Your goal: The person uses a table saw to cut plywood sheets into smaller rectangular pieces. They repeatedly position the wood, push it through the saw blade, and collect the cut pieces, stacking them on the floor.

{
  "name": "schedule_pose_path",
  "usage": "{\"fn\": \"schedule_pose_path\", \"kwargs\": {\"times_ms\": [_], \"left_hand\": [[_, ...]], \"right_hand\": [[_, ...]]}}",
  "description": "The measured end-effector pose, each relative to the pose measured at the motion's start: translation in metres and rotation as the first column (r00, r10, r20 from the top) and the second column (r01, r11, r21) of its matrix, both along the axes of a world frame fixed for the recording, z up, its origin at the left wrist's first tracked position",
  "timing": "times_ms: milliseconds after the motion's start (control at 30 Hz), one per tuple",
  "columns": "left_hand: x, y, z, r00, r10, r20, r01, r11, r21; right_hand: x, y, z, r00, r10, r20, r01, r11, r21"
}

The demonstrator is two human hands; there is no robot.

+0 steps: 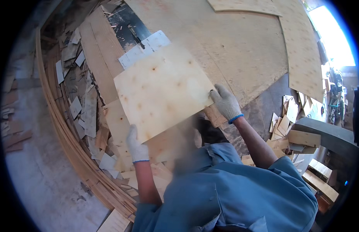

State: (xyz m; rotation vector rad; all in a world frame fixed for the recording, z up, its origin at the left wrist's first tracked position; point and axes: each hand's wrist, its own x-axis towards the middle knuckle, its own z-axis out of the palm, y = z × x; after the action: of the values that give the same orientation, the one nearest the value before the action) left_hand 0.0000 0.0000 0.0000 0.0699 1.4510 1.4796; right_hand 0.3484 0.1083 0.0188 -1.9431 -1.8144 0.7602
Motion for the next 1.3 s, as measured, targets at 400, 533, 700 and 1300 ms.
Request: {"fn": "schedule_pose_path", "kwargs": {"times_ms": [400, 533, 700, 1300], "left_hand": [[-0.089, -0.002, 0.012, 0.991, 0.095, -0.095, -0.095, 0.995, 0.007], [-0.104, -0.001, 0.014, 0.990, 0.099, -0.105, -0.100, 0.995, -0.008], [-0.114, 0.004, 0.016, 0.989, 0.086, -0.121, -0.092, 0.995, -0.050], [-0.130, 0.016, 0.005, 0.992, 0.072, -0.103, -0.078, 0.995, -0.056]], "right_hand": [[-0.103, -0.003, -0.010, 0.863, -0.058, -0.502, -0.005, 0.992, -0.123], [-0.120, 0.001, -0.002, 0.867, -0.083, -0.491, 0.002, 0.986, -0.164], [-0.128, 0.000, -0.006, 0.874, -0.070, -0.482, 0.002, 0.990, -0.139], [-0.141, 0.019, -0.002, 0.868, -0.076, -0.491, -0.021, 0.982, -0.189]]}}
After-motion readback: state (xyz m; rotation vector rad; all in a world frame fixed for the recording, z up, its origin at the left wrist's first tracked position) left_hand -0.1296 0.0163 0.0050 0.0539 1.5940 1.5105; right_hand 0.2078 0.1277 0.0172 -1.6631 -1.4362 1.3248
